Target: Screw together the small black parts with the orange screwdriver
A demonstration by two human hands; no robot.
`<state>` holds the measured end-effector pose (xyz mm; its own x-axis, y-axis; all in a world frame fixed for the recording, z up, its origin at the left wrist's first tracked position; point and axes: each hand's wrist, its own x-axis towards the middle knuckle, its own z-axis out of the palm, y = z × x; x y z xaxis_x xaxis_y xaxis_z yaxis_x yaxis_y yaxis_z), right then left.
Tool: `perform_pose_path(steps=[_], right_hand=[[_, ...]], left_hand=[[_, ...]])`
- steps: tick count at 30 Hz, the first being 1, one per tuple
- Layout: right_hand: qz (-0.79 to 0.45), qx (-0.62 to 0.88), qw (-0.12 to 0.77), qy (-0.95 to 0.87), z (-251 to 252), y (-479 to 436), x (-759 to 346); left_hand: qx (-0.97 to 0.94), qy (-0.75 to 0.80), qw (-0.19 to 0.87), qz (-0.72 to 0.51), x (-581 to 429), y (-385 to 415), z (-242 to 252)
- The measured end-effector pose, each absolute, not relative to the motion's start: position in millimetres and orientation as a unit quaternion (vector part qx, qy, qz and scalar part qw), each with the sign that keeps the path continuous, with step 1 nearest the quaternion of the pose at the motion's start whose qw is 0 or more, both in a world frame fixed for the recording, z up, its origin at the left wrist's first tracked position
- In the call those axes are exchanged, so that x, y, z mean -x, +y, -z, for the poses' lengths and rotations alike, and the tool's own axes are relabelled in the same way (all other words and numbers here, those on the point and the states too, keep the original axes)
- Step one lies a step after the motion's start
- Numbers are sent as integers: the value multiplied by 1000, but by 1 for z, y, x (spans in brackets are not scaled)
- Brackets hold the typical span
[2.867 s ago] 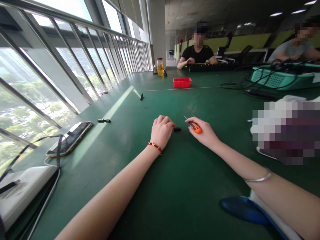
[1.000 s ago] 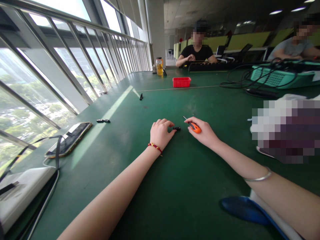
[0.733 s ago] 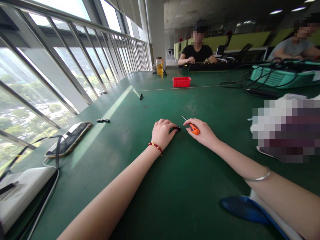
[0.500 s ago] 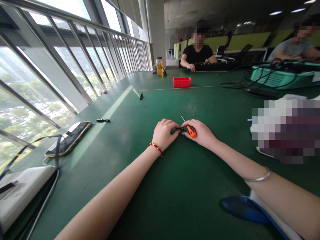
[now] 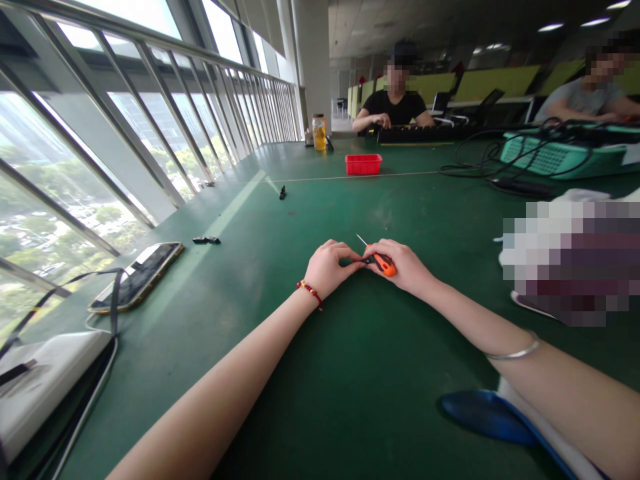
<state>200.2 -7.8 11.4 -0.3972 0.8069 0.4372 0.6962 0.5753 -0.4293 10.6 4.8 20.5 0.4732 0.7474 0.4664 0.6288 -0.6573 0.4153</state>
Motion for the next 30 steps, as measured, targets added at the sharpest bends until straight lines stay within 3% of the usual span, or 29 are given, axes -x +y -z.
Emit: perform_pose_path(steps=[14,30], right_hand=[[-71,457,298,-835,-13,-8,-200],[-69,453,308,-834,-10,-5,-203]], left_hand=[[-871,406,-41,-274,-17,-7,-27],[-878,412,-25,-242,-17,-5,-25]])
